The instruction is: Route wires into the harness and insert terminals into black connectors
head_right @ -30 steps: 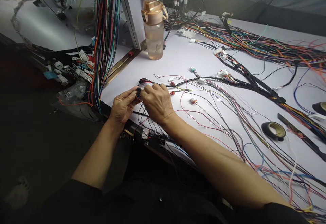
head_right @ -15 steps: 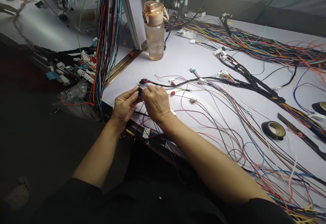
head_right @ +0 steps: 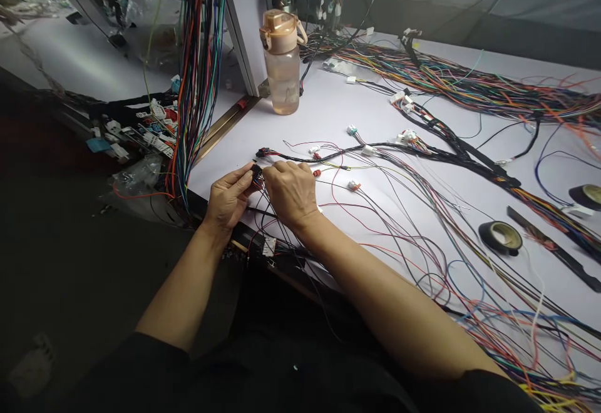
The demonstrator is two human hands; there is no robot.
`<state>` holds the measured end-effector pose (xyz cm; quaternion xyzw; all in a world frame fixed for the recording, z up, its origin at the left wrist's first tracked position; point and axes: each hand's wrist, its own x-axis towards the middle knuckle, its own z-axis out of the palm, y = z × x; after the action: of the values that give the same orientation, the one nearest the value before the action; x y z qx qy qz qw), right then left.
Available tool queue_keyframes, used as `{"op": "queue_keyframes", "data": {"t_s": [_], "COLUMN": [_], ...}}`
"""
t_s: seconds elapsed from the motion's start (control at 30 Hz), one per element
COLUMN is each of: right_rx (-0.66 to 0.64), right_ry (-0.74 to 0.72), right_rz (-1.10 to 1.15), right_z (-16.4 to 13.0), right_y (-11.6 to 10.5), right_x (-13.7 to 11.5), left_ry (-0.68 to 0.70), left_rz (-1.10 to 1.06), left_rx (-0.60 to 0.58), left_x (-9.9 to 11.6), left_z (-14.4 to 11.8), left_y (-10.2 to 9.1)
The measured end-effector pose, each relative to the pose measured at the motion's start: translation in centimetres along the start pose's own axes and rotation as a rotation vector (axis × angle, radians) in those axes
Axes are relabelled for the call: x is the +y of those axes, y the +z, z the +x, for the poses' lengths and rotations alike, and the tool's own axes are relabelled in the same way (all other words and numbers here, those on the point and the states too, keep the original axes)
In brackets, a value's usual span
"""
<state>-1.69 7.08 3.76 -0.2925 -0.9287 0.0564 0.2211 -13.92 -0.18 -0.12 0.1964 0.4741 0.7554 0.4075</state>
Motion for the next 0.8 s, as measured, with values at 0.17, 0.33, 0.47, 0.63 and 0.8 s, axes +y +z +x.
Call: {"op": "queue_keyframes", "data": {"t_s": [0.17,0.33,0.47,0.63,0.8], "right_rx": [-0.032,-0.008,-0.113,-0.267,-0.321], "right_ry": [0.008,0.073,0.104,0.151,0.260], "right_rz": [-0.002,-0.002,-0.096,-0.210,-0.164], "right_z": [0.1,-1.5,-4.5,-9.4,-13.7], "right_y": [-0.1,-2.0,-4.4,-7.0,-9.0], "right_x": [0.1,0.7,1.5,2.0,3.3], "left_ry": [-0.017,-0.003,0.031,0.036,0.053], "left_rz": [-0.007,-0.034,-0.029,-0.034,-0.022], "left_rx": [-0.006,0.028,0.059,0.045,0.147], "left_x": [0.1,0.3,0.2,0.5,1.6], "left_z": [0.1,0.3,0.6,0.7,1.7], "left_y": [-0.1,-0.2,-0.4,-0.4,0.3]}}
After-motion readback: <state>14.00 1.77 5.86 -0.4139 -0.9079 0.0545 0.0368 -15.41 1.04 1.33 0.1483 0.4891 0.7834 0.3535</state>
